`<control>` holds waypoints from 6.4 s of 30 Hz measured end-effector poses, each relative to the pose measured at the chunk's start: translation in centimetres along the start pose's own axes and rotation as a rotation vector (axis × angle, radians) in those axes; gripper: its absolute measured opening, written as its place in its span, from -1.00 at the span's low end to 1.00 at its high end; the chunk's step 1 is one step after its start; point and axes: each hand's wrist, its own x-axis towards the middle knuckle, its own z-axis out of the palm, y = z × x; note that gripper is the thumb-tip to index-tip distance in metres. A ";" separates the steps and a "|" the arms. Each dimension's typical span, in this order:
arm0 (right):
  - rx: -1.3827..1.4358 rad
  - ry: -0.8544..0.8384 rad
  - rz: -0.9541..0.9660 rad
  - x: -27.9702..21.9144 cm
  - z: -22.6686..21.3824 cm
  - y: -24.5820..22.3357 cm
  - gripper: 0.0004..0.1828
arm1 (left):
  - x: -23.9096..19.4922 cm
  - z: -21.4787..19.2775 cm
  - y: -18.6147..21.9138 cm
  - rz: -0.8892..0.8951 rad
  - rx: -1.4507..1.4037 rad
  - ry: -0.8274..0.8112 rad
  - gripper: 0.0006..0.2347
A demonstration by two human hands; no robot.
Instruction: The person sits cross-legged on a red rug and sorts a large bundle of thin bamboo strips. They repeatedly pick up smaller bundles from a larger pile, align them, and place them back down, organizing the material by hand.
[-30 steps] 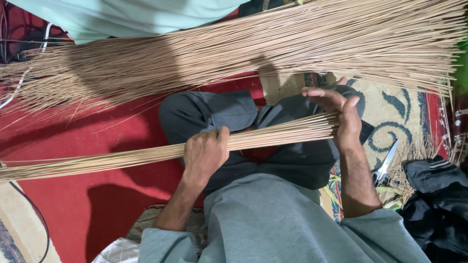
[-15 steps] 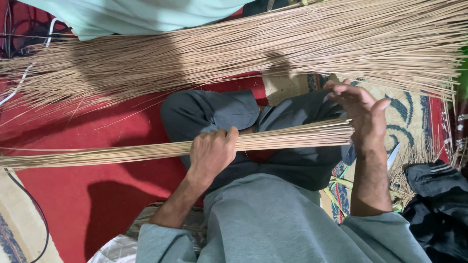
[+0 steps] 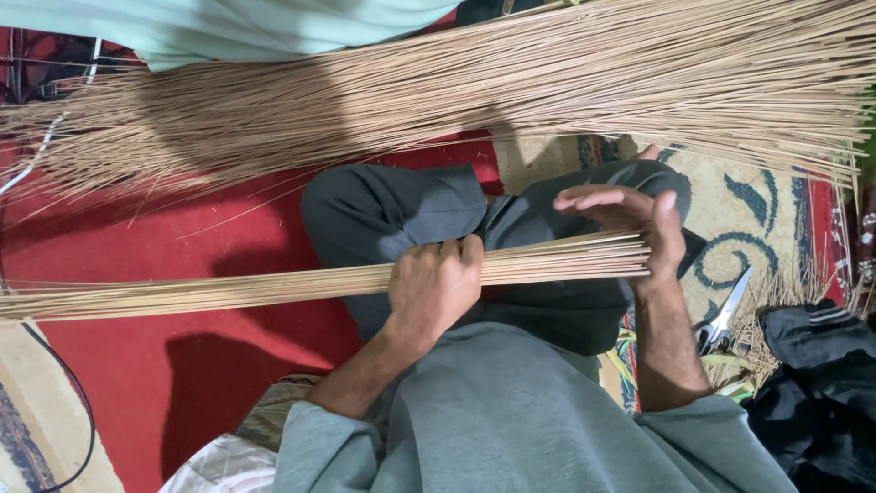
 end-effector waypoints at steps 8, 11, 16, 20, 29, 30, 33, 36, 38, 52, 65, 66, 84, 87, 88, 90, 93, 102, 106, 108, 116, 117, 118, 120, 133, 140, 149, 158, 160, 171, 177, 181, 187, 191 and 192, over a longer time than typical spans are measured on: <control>-0.389 0.047 -0.070 -0.1 -2.7 -1.0 -0.04 | 0.2 0.6 -0.1 0.019 -0.089 -0.096 -0.85; -0.854 -0.054 -0.252 -0.6 -2.0 -4.9 -0.22 | 0.1 1.5 0.2 0.031 -0.053 -0.102 -0.87; -1.697 -0.363 -0.255 -2.4 3.8 -8.7 -0.19 | 1.1 1.7 1.9 0.036 -0.017 -0.107 -0.92; -1.854 -0.337 -0.485 -1.9 6.3 -5.0 -0.69 | 2.1 1.0 3.5 0.027 0.070 -0.025 -0.87; -1.924 -0.217 -0.715 -2.1 0.3 -0.8 -0.56 | 0.6 1.6 1.2 0.023 -0.033 -0.085 -0.92; -1.955 -0.204 -0.707 -2.4 -1.5 0.1 -0.53 | 0.0 2.1 0.1 0.013 -0.083 -0.145 -0.92; -1.968 -0.172 -0.689 -2.4 -5.8 -0.2 -0.39 | -2.3 2.5 -4.3 -0.066 -0.060 -0.295 -0.84; -2.030 -0.118 -0.641 -3.0 -10.8 -0.8 -0.35 | -3.7 2.0 -8.4 -0.096 0.021 -0.228 -0.85; -2.033 -0.131 -0.583 -3.0 -11.7 -1.0 -0.39 | -4.2 2.9 -8.5 -0.070 0.021 -0.150 -0.88; -1.753 -0.204 -0.513 -2.1 -3.3 4.0 -0.87 | -1.8 6.9 -1.3 -0.060 -0.031 0.082 -0.98; -1.867 -0.173 -0.424 -2.8 -14.2 5.0 -0.79 | -7.1 8.2 -11.8 -0.118 0.047 0.028 -0.82; -1.860 -0.180 -0.418 -2.8 -14.0 5.0 -0.84 | -7.2 8.5 -11.7 -0.121 0.062 0.037 -0.78; -1.669 -0.455 -0.444 -2.8 -1.0 11.1 -0.81 | -10.4 11.8 -9.3 -0.115 -0.134 -0.008 -0.74; -1.683 -0.509 -0.405 -3.2 -0.5 11.4 -0.57 | -9.0 9.9 -8.2 -0.051 -0.203 -0.022 -0.88; -1.683 -0.512 -0.405 -3.2 0.0 11.8 -0.57 | -8.9 9.9 -7.7 -0.054 -0.205 -0.022 -0.88; -1.722 -0.486 -0.410 -3.2 0.7 12.5 -0.74 | -8.5 9.9 -6.7 -0.049 -0.234 -0.094 -0.89; -1.789 -0.486 -0.397 -3.0 2.2 12.2 -0.58 | -8.6 10.2 -6.3 -0.081 -0.232 -0.184 -0.89; -1.793 -0.474 -0.326 -3.1 4.6 7.7 -0.03 | -9.8 10.8 -7.0 -0.109 -0.326 -0.338 -0.68; -1.777 -0.474 -0.304 -3.0 6.0 6.3 -0.02 | -9.0 9.1 -6.8 -0.115 -0.339 -0.375 -0.63; -1.755 -0.475 -0.270 -3.1 6.4 5.9 -0.12 | -8.1 7.9 -6.6 -0.137 -0.371 -0.405 -0.53; -1.758 -0.541 -0.096 -3.0 6.9 5.2 0.03 | -6.4 6.2 -6.0 -0.138 -0.382 -0.518 -0.35; -1.746 -0.540 -0.074 -3.0 7.1 5.1 0.00 | -6.3 6.1 -6.0 -0.137 -0.382 -0.527 -0.33; -1.746 -0.541 -0.071 -3.2 7.0 5.2 0.00 | -6.2 6.0 -5.9 -0.137 -0.384 -0.528 -0.33; -1.762 -0.552 -0.058 -3.4 6.8 5.4 0.04 | -5.8 5.7 -5.9 -0.141 -0.401 -0.545 -0.30; -1.490 -0.467 -0.081 -1.8 7.0 3.6 0.02 | -3.1 3.5 -5.8 -0.169 -0.539 -0.725 -0.14; -1.389 -0.425 -0.148 -0.1 7.1 4.4 -0.05 | -3.2 5.0 -5.6 -0.129 -0.511 -0.877 -0.28; -1.352 -0.261 -0.225 6.4 3.6 6.5 -0.55 | -0.9 4.4 -9.8 -0.115 -0.779 -0.392 -0.43; -1.870 -0.289 -0.157 19.2 -0.6 12.5 -0.71 | 5.8 14.1 -18.7 -0.076 -0.438 0.015 -0.93; -1.945 -0.352 -0.052 20.1 -1.6 15.1 -0.67 | 6.1 17.3 -19.9 -0.118 -0.370 -0.036 -0.92; -1.974 -0.367 0.283 18.9 -0.8 13.0 -0.70 | 5.4 21.3 -20.3 -0.238 -0.204 -0.121 -0.85; -1.976 -0.261 0.242 20.5 1.9 7.9 -0.67 | 5.5 22.6 -20.8 -0.158 -0.148 0.029 -0.89; -1.722 -0.101 -0.058 19.1 -5.5 13.5 -0.82 | 5.2 21.0 -20.7 -0.114 -0.134 0.152 -0.93; -1.782 0.092 -0.814 12.3 -3.9 4.7 -0.77 | 3.4 9.5 -17.9 -0.014 -0.030 0.350 -0.92; -1.739 0.163 -0.738 6.3 -3.4 0.5 -0.94 | -0.3 4.2 -16.7 -0.057 -0.018 0.270 -0.89; -1.782 0.213 -0.682 5.0 -3.3 -0.7 -0.96 | -0.6 2.5 -16.4 -0.061 -0.024 0.252 -0.89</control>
